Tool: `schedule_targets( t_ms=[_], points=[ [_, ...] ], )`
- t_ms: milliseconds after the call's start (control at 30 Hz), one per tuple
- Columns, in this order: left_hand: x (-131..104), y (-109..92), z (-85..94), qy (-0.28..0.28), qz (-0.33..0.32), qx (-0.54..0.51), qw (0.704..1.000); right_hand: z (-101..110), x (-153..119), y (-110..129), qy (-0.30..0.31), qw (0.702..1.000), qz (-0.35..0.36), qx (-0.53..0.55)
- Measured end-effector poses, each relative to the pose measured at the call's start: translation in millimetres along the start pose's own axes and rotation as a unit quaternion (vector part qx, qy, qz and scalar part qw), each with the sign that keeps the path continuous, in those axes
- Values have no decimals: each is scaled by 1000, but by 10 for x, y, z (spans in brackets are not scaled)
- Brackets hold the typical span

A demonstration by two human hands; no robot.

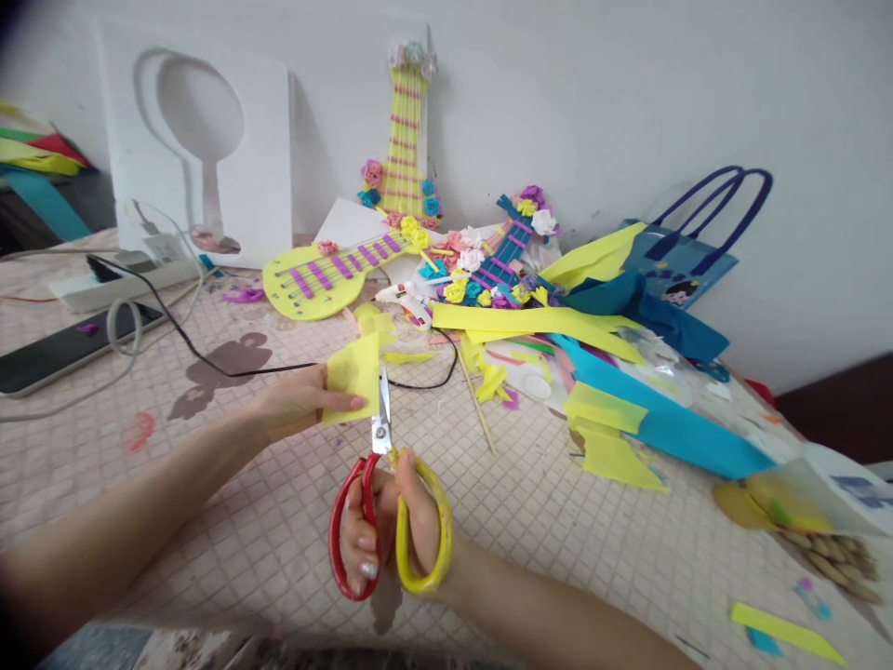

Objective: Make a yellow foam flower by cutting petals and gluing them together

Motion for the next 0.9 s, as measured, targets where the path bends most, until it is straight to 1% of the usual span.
schedule_targets(
  t_ms=[100,300,500,667,900],
  points=[
    [-6,4,-12,15,1,5,1000,-8,6,16,4,1000,-7,-1],
    [2,32,0,33,-3,10,999,-17,17,57,-18,1000,5,2],
    [12,44,4,49,-20,24,998,-53,11,93,6,1000,-5,31],
    [2,39,-1,63,-22,40,997,-63,1,97,14,999,-3,51],
    [7,50,13,61,-15,51,997,3,2,55,20,999,15,47]
  ],
)
Point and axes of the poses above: each hand's wrist, its own x-axis towards the middle knuckle, its own z-axis out of the back of the hand, y = z × x, the point moved 1 cm from there along x, towards the middle knuckle, and after that the axes turned 15 degrees about y, right-handed, at the moved point
